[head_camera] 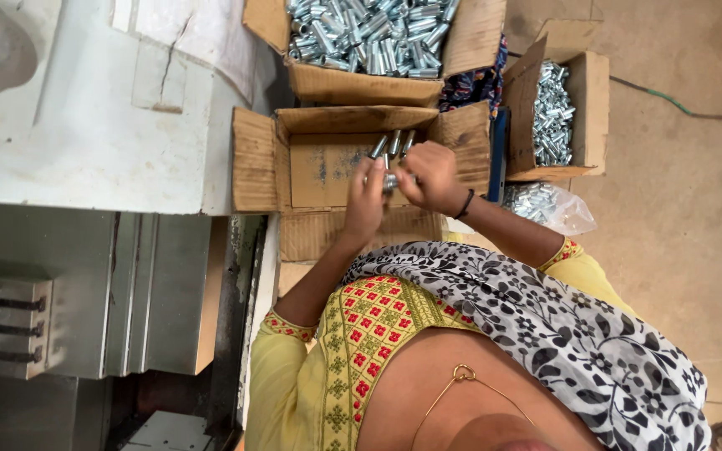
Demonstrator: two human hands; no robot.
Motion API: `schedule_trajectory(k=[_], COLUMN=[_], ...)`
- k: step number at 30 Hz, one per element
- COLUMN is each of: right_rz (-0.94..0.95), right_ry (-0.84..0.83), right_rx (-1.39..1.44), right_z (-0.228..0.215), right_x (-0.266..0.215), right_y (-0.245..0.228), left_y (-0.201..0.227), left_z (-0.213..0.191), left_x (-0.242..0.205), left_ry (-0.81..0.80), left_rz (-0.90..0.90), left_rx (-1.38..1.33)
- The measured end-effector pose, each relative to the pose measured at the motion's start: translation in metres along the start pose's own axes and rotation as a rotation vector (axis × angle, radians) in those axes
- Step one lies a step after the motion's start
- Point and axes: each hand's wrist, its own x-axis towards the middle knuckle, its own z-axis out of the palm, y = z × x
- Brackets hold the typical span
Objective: The person picks up small cylindrical metal parts from a cardboard box, holds them in both hands, and places them back into the box. The person repeats this process multiple times, handling the parts one at a time or in small groups.
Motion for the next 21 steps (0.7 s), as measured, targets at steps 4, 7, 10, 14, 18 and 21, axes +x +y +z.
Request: schedule_trajectory(k=[4,7,10,14,18,21], right_rz=[0.603,0.998,0.765,0.205,0.09,0.443], right_ry=[-0.03,-0.047,-0.296,-0.246,-0.127,-0.164], right_rx=[0.605,1.096,0.682,-0.044,0.293,0.581], right_z=[0.019,0.021,0.002,-0.026,-0.035,-0.028], right_x=[-0.018,-0.022,-0.014,-0.004,0.004,0.006], right_y=[0.004,0.001,-0.004,-0.027,-0.038,-0.036], left_y=[-0.003,-0.009,-0.014,-0.015,-0.01,-0.004], left_z=[-0.003,-0.008,-0.008,-0.011,-0.009,-0.008], left_x=[0.008,0.012,0.012,0.02,0.02,0.011], left_ry=[0.014,0.066,-0.008,-0.076,-0.053,-0.013], left_rz=[0.781,0.791,0.112,-0.292,-0.285,-0.078], left_rx=[0.684,0.66,0.185,-0.15,-0.203,-0.049])
